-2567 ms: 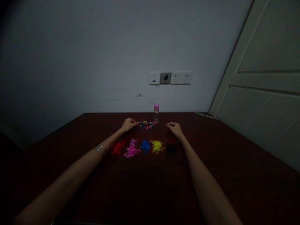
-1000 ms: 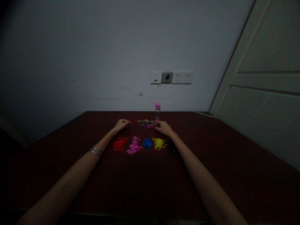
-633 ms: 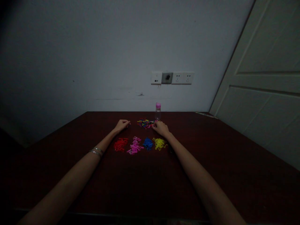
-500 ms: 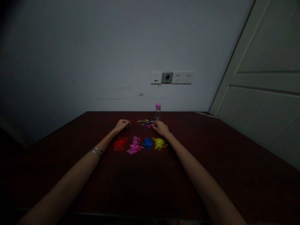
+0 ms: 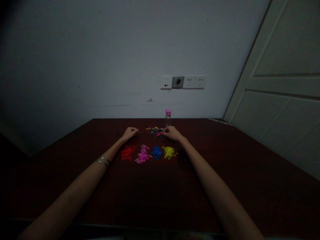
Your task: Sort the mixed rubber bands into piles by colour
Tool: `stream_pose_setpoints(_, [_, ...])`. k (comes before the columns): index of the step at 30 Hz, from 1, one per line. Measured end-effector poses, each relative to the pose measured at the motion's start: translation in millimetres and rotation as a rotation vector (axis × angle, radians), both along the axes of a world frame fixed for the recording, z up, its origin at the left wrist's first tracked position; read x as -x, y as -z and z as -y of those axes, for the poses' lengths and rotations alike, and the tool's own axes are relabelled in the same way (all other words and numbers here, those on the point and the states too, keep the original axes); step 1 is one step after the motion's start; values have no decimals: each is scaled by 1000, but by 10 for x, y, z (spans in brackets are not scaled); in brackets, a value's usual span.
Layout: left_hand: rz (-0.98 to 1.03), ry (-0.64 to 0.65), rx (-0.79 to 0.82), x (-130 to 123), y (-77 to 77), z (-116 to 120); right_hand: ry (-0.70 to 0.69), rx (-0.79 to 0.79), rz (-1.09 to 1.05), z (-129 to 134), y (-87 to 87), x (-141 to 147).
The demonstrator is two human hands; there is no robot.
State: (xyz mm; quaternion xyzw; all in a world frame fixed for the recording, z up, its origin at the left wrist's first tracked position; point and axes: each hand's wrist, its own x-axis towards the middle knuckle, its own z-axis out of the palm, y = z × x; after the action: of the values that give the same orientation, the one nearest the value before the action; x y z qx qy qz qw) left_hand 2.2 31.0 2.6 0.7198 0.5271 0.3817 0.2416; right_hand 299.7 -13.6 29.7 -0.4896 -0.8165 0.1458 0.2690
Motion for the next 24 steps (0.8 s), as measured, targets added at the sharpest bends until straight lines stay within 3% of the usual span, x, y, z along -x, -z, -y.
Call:
stream_pose_setpoints(6, [-22, -14, 5, -8, -6, 11, -53, 71, -39, 143, -253, 70])
stream_pose_setpoints(11, [-31, -13, 1, -16, -16, 26, -213, 159, -37, 311, -444, 283])
stream_pose_setpoints(19, [-27, -6, 9, -12, 8, 11, -449, 299, 104, 602, -350, 706])
stream_pose_setpoints(24, [-23, -8, 10, -22, -14, 34, -490, 319, 145, 650, -321, 800])
